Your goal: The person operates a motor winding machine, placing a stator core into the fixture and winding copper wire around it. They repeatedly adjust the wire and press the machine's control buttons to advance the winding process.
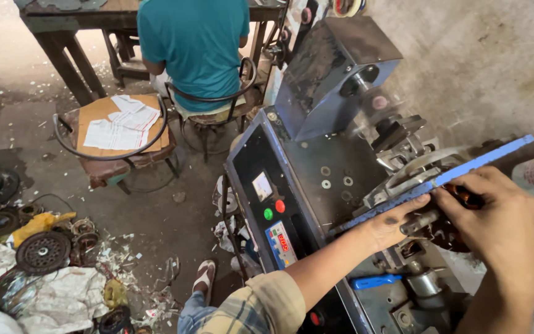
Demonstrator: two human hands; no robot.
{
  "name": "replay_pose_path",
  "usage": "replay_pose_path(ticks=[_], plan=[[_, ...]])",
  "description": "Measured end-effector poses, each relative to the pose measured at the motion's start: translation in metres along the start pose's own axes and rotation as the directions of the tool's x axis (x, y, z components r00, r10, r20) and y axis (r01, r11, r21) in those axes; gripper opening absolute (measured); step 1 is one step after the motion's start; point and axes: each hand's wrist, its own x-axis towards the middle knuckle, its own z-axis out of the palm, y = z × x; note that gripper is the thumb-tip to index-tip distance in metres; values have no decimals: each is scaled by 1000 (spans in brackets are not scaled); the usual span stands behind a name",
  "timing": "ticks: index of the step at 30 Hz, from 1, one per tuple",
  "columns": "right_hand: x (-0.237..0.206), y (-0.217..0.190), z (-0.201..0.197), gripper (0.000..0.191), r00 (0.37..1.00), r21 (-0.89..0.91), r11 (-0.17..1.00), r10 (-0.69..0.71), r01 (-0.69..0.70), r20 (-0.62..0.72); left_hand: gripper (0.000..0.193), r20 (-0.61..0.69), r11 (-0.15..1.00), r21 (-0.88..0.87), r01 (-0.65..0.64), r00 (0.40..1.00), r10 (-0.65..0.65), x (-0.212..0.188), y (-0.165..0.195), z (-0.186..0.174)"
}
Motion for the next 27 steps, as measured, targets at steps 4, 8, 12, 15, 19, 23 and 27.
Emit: replay_pose_path(ticks=[4,8,12,15,19,23,27], plan=[[0,-9,-1,29,1000,0,1000,20,-20,-14,49,-8,997,73,-35,999,35,-3,2,5],[1,-11,-4,30,998,11,998,-55,55,-27,43,-14,1000,28,2,1000,-1,4,-6,-5],[1,-6,-7,25,998,83,994,-64,65,-26,35,-107,999,28,46,993,-43,12,-22,-25],[-1,-6,-9,23,999,86,995,-41,43,-24,33,-115,995,63,-81,990,87,14,-29,-34],[-1,-9,-10,23,1000,83,996,-24,25,-15,44,-2,997,6,-75,997,75,11,-25,-31],[-1,-12,-12,23,999,60,997,-43,43,-6,47,-95,997,-53,-59,994,53,7,-19,-17],[-1,-12,-11,24,999,40,998,-52,53,-10,29,-105,998,19,-67,992,69,6,-17,-9]])
